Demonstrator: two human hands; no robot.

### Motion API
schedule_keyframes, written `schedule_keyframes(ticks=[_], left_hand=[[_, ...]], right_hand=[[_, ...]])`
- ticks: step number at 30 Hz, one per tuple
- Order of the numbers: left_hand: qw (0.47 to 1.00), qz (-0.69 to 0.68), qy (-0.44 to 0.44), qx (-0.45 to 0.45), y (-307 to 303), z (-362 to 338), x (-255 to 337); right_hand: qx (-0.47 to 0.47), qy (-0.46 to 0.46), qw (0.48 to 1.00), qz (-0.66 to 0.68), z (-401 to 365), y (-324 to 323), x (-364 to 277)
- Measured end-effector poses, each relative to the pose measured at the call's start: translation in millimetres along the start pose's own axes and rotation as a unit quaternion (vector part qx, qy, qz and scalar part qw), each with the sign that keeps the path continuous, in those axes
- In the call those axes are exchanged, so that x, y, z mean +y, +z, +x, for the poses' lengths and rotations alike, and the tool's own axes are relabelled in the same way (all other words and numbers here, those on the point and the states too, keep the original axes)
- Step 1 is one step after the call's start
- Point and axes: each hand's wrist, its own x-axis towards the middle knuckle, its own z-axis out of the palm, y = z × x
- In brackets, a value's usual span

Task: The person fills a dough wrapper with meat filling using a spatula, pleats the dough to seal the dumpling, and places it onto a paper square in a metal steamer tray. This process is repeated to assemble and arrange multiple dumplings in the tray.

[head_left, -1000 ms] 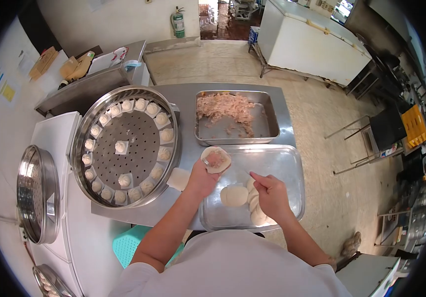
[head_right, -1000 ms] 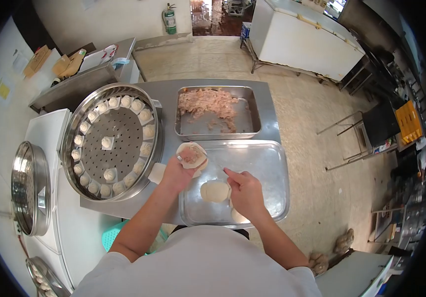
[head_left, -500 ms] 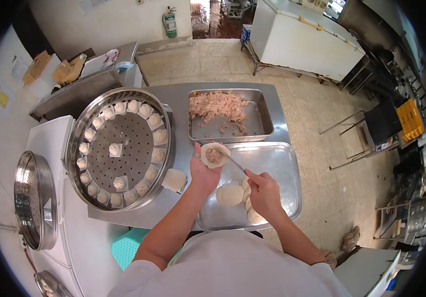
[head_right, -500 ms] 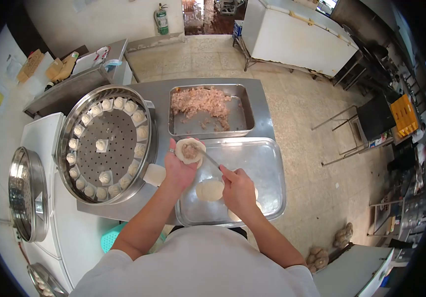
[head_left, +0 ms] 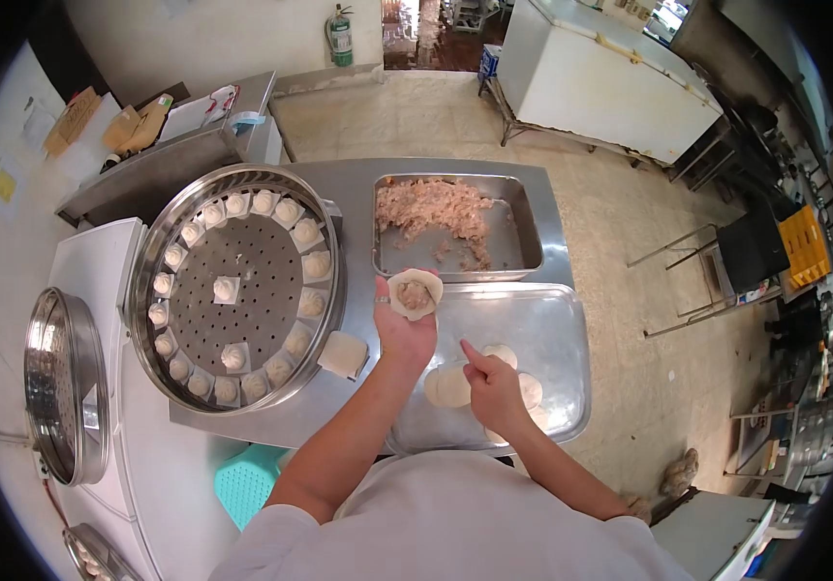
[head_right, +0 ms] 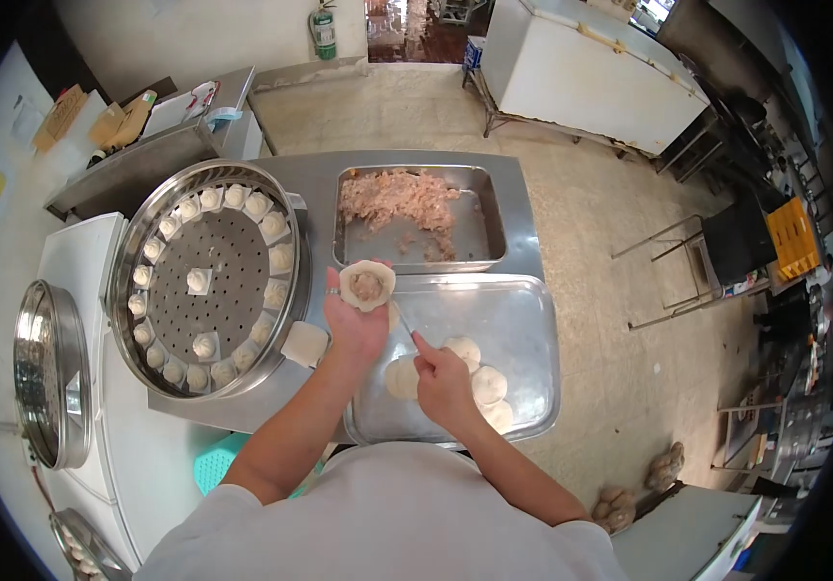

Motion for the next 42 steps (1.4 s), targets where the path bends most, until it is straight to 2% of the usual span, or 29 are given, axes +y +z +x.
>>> schedule_keyframes(ticks=[2,5,8,11,12,15,17,18,20,23,29,32,35,36,38,39,40,42], left_hand=[[1.000,0.005,0.002,0.024,-0.5,2.8,0.8],[0.999,0.027,-0.017,0.010,-2.5,1.2,9.0],[0.997,0.025,-0.070,0.010,-6.7,-0.4,17.0],[0.993,0.058,-0.084,0.052,-11.7,1.3,24.0],[0.991,0.077,-0.081,0.072,-15.3,0.0,26.7],[0.960,0.271,-0.063,0.019,-27.5,-6.4,39.1],[0.952,0.296,-0.075,0.031,-33.6,-12.8,44.1],[0.947,0.308,-0.080,0.037,-35.6,-16.7,45.5],[0.945,0.308,-0.093,0.064,-36.1,-27.6,46.1],[0.951,0.284,-0.101,0.066,-38.8,-47.3,49.8],[0.941,0.327,-0.079,0.024,-40.7,-84.3,63.5],[0.947,0.308,-0.087,0.020,-33.2,-90.4,68.9],[0.954,0.287,-0.082,0.015,-26.0,-96.8,73.8],[0.957,0.280,-0.078,0.013,-25.0,-98.5,75.2],[0.959,0.271,-0.089,-0.002,-25.3,-99.8,78.3],[0.959,0.266,-0.095,-0.011,-24.8,-100.1,78.7],[0.959,0.264,-0.104,-0.022,-24.4,-100.8,78.8],[0.957,0.259,-0.121,-0.043,-24.1,-103.4,79.4]], right_hand=[[-0.014,0.000,1.000,-0.014,1.8,-1.0,-13.2],[0.048,-0.085,0.991,-0.093,14.0,-10.9,-18.9],[0.041,-0.155,0.948,-0.275,27.2,-17.8,-32.1],[0.026,-0.170,0.933,-0.317,37.9,-36.9,-37.5],[0.034,-0.163,0.935,-0.314,44.0,-44.2,-37.7],[0.062,-0.149,0.932,-0.325,73.9,-69.2,-33.7],[0.076,-0.152,0.917,-0.361,107.9,-74.1,-11.0],[0.045,-0.147,0.914,-0.374,125.8,-73.3,-2.2],[-0.017,-0.139,0.905,-0.401,158.1,-68.5,15.4],[-0.031,-0.100,0.914,-0.392,180.1,-61.3,38.8],[0.036,-0.097,0.911,-0.400,168.1,-40.6,33.2],[0.077,-0.147,0.873,-0.460,172.9,-36.1,41.8],[0.203,-0.311,0.850,-0.374,130.9,-34.5,-0.3],[0.155,-0.254,0.911,-0.285,115.8,-28.4,-0.7],[0.053,-0.112,0.990,-0.071,70.3,-7.0,-4.8],[-0.046,0.029,0.997,0.055,53.9,4.1,-1.6],[-0.093,0.064,0.985,0.129,33.5,16.5,-16.1],[-0.119,0.095,0.958,0.242,9.0,39.0,-29.1]])
